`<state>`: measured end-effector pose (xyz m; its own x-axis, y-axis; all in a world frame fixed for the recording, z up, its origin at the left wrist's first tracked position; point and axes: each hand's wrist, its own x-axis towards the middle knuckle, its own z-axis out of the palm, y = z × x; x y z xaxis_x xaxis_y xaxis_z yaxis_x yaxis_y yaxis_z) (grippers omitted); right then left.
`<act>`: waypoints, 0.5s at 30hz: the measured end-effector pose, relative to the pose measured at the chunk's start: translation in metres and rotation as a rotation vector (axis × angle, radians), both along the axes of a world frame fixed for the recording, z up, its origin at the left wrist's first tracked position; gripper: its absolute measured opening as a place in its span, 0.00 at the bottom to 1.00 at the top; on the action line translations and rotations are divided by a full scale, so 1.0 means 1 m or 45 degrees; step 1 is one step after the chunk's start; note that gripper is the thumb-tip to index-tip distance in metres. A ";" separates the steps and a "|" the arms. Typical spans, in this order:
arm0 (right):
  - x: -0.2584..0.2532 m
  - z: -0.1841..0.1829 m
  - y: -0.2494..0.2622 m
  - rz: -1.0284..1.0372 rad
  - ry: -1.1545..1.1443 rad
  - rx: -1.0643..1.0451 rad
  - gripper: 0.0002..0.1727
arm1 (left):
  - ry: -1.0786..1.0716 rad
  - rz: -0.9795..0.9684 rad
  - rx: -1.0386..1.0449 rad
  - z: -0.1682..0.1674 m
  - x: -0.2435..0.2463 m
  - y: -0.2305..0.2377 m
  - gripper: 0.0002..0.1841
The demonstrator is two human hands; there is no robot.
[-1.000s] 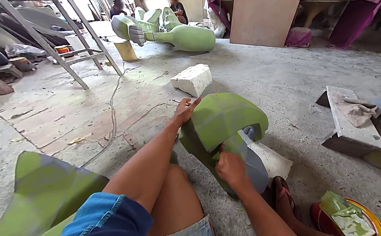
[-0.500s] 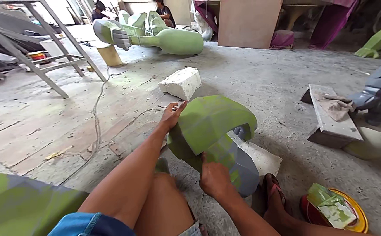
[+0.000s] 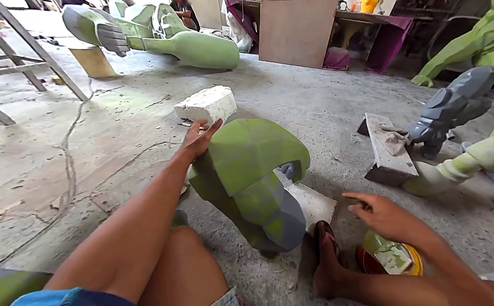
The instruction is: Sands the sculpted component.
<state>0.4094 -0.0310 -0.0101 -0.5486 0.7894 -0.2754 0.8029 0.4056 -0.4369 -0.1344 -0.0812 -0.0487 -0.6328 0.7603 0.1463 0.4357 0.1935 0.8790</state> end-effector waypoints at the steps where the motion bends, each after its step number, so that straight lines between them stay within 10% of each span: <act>1: 0.023 0.010 0.001 -0.049 -0.029 0.010 0.24 | 0.023 -0.019 -0.007 0.002 0.000 -0.001 0.51; 10: 0.222 0.102 0.010 -0.465 0.138 0.121 0.19 | 0.105 -0.095 -0.002 -0.003 -0.002 -0.010 0.46; 15: 0.247 -0.007 0.031 -0.788 0.338 0.006 0.21 | 0.122 -0.059 -0.043 0.001 0.002 -0.014 0.45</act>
